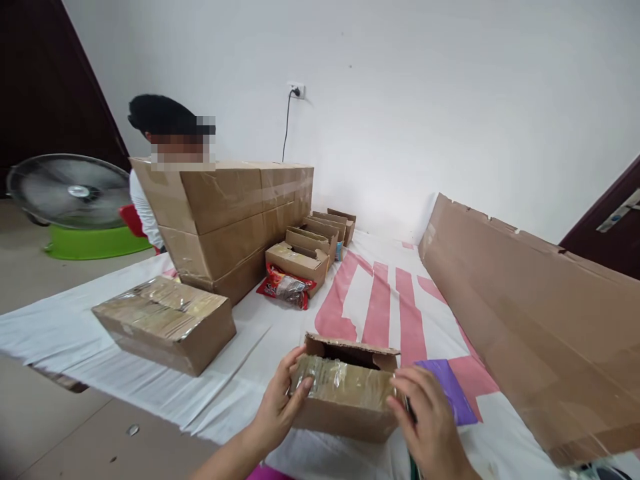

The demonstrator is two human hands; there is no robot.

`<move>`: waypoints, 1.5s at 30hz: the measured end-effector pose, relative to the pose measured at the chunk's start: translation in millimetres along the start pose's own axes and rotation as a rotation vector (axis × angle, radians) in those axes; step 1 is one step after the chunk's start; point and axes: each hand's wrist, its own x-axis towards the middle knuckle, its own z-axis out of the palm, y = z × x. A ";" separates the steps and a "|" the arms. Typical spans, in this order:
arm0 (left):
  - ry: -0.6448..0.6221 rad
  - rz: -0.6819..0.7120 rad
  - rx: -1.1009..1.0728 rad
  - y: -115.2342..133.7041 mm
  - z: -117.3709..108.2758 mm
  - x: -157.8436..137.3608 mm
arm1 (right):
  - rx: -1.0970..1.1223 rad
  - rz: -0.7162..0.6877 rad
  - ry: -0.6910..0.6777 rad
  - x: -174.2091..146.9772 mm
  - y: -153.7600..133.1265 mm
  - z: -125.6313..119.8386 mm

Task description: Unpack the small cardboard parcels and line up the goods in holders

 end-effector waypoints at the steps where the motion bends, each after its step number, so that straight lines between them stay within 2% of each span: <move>1: 0.001 0.012 0.006 0.5 0.0 0.5 | 0.025 -0.066 -0.022 9.9 -14.7 2.7; 5: -0.013 0.098 0.028 2.1 -2.4 2.4 | 0.020 -0.219 -0.107 41.5 -49.7 21.4; 9: -0.030 0.119 0.025 2.3 -5.0 3.1 | 0.022 -0.293 -0.100 60.0 -57.5 38.7; 12: -0.045 0.141 0.013 3.6 -5.1 4.5 | 0.056 -0.284 -0.136 65.1 -58.3 45.8; 17: -0.103 0.161 -0.012 8.0 -5.2 6.9 | 0.011 -0.173 -0.210 66.0 -61.2 53.6; 29: -0.087 0.174 -0.026 12.8 -5.9 6.7 | -0.013 0.116 -0.191 67.6 -67.7 67.3; 33: -0.093 0.180 -0.034 12.2 -7.5 5.3 | -0.020 0.278 -0.192 75.0 -55.2 64.6; 36: -0.088 0.188 -0.024 11.9 -9.7 3.6 | -0.007 0.401 -0.109 78.5 -36.0 53.7; 39: -0.093 0.187 0.002 12.9 -10.9 3.8 | 0.001 0.303 -0.022 73.8 -25.7 37.9; 45: -0.089 0.185 0.047 12.9 -8.2 5.1 | -0.010 -0.114 0.071 45.0 -42.8 12.5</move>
